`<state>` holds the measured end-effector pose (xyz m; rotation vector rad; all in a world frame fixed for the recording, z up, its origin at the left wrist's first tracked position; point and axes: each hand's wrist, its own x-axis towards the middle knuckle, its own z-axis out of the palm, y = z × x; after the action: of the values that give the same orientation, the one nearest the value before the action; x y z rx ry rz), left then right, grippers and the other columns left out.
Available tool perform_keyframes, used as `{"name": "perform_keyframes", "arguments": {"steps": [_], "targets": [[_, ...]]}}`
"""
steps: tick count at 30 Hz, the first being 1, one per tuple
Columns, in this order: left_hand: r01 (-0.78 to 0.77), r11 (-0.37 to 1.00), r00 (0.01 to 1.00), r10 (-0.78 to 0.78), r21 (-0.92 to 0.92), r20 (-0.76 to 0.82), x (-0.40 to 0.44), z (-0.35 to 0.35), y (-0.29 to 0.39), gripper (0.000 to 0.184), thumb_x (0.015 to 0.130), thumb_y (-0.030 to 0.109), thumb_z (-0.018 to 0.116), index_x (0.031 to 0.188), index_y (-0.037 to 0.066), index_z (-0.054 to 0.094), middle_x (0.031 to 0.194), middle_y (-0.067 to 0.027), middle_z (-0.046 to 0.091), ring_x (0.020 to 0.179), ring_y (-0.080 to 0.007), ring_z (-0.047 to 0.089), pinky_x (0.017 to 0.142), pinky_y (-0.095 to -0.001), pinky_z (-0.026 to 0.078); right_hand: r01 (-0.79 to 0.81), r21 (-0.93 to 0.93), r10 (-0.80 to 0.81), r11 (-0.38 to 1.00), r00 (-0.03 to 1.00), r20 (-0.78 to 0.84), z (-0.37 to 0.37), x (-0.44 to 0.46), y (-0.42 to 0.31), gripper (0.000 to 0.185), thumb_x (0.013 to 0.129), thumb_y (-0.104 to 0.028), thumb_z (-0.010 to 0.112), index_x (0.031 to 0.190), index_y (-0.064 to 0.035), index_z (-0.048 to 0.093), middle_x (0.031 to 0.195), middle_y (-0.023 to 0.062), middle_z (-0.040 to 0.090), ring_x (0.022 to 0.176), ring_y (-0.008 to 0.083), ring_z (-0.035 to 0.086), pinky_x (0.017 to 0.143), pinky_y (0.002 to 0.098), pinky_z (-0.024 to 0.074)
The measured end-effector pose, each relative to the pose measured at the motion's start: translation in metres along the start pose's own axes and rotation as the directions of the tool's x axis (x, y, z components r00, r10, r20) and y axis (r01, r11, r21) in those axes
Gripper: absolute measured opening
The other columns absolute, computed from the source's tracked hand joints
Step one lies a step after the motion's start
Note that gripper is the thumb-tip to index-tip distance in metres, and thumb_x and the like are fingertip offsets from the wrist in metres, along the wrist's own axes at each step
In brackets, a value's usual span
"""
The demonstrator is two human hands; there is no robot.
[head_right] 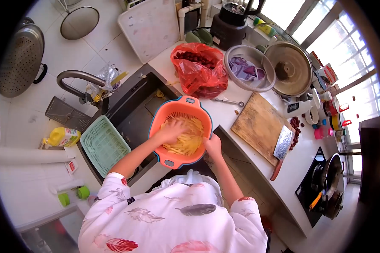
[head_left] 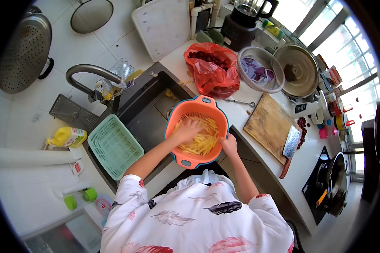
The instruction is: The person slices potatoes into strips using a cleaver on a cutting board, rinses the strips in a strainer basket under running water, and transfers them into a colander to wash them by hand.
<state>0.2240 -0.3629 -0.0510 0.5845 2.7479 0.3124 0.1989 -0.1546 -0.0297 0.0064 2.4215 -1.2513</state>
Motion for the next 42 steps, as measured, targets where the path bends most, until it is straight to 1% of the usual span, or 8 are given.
{"name": "perform_keyframes", "arguments": {"steps": [4,11,18,20,25,29,34,42], "targets": [[0.205,0.954,0.958,-0.241,-0.217,-0.154,0.025,-0.004,0.022,0.068,0.064,0.014,0.060,0.125,0.011,0.030,0.123,-0.0174,0.028,0.113,-0.0394,0.030,0.090,-0.0537,0.029,0.013,-0.096,-0.014,0.995,1.000,-0.005,0.002,0.003,-0.005,0.031,0.065,-0.020,0.048,0.080,0.0055,0.057,0.069,0.0248,0.057,0.071,0.0360,0.059,0.065,0.0404,0.0459],[0.007,1.000,0.998,-0.007,0.004,-0.060,0.030,0.013,0.045,0.058,0.068,0.022,0.060,0.120,0.007,0.037,0.113,-0.0168,0.041,0.105,-0.0349,0.040,0.085,-0.0516,0.033,-0.036,-0.102,0.039,0.994,0.999,0.031,-0.005,0.000,-0.015,0.030,0.066,-0.018,0.047,0.079,0.0072,0.057,0.072,0.0260,0.057,0.074,0.0389,0.057,0.068,0.0416,0.0452],[-0.008,0.987,0.988,0.032,-0.158,0.151,-0.017,0.017,0.019,0.055,0.071,0.021,0.060,0.121,0.012,0.039,0.119,-0.0163,0.039,0.113,-0.0350,0.035,0.093,-0.0516,0.027,-0.031,-0.094,0.031,0.995,1.000,-0.001,-0.014,0.001,-0.018,0.031,0.065,-0.018,0.046,0.082,0.0060,0.057,0.076,0.0252,0.058,0.076,0.0383,0.057,0.068,0.0405,0.0449],[0.166,0.971,0.977,-0.138,0.173,-0.164,-0.031,0.010,0.023,0.053,0.074,0.022,0.058,0.123,0.015,0.038,0.125,-0.0183,0.033,0.120,-0.0371,0.025,0.097,-0.0521,0.022,-0.011,-0.131,0.008,0.991,1.000,-0.020,-0.015,0.012,-0.013,0.030,0.064,-0.017,0.047,0.080,0.0056,0.058,0.075,0.0261,0.057,0.076,0.0383,0.056,0.070,0.0406,0.0445],[0.331,0.910,0.928,-0.362,-0.251,-0.087,0.004,0.027,0.012,0.063,0.080,0.024,0.051,0.133,0.016,0.018,0.138,-0.0195,0.007,0.123,-0.0486,0.007,0.097,-0.0562,0.017,0.023,-0.168,-0.022,0.985,1.000,0.004,-0.018,0.037,-0.009,0.030,0.062,-0.017,0.048,0.080,0.0045,0.060,0.079,0.0274,0.057,0.081,0.0390,0.055,0.072,0.0409,0.0439],[0.330,0.938,0.926,-0.344,-0.110,-0.154,0.038,0.027,0.030,0.072,0.075,0.037,0.056,0.133,0.013,0.021,0.138,-0.0193,0.008,0.124,-0.0460,0.007,0.098,-0.0557,0.015,0.050,-0.199,-0.055,0.979,0.998,-0.021,-0.025,0.053,-0.013,0.032,0.060,-0.020,0.051,0.079,0.0041,0.060,0.081,0.0271,0.058,0.083,0.0392,0.055,0.072,0.0396,0.0442],[0.084,0.983,0.993,-0.069,-0.166,0.094,0.016,0.000,0.049,0.083,0.065,0.049,0.063,0.131,0.014,0.028,0.138,-0.0150,0.015,0.125,-0.0383,0.015,0.097,-0.0569,0.017,0.022,-0.158,-0.022,0.987,1.000,-0.002,-0.029,0.055,-0.006,0.031,0.060,-0.020,0.050,0.078,0.0022,0.061,0.081,0.0261,0.058,0.083,0.0376,0.056,0.071,0.0386,0.0443],[0.040,0.989,0.999,-0.039,-0.139,0.013,0.007,-0.004,-0.013,0.067,0.065,0.021,0.066,0.124,0.014,0.036,0.126,-0.0178,0.029,0.119,-0.0411,0.025,0.096,-0.0406,0.031,0.073,-0.162,-0.080,0.984,0.996,-0.033,-0.026,0.055,-0.002,0.032,0.064,-0.020,0.047,0.079,0.0050,0.059,0.082,0.0271,0.058,0.083,0.0386,0.055,0.073,0.0403,0.0433]]}}
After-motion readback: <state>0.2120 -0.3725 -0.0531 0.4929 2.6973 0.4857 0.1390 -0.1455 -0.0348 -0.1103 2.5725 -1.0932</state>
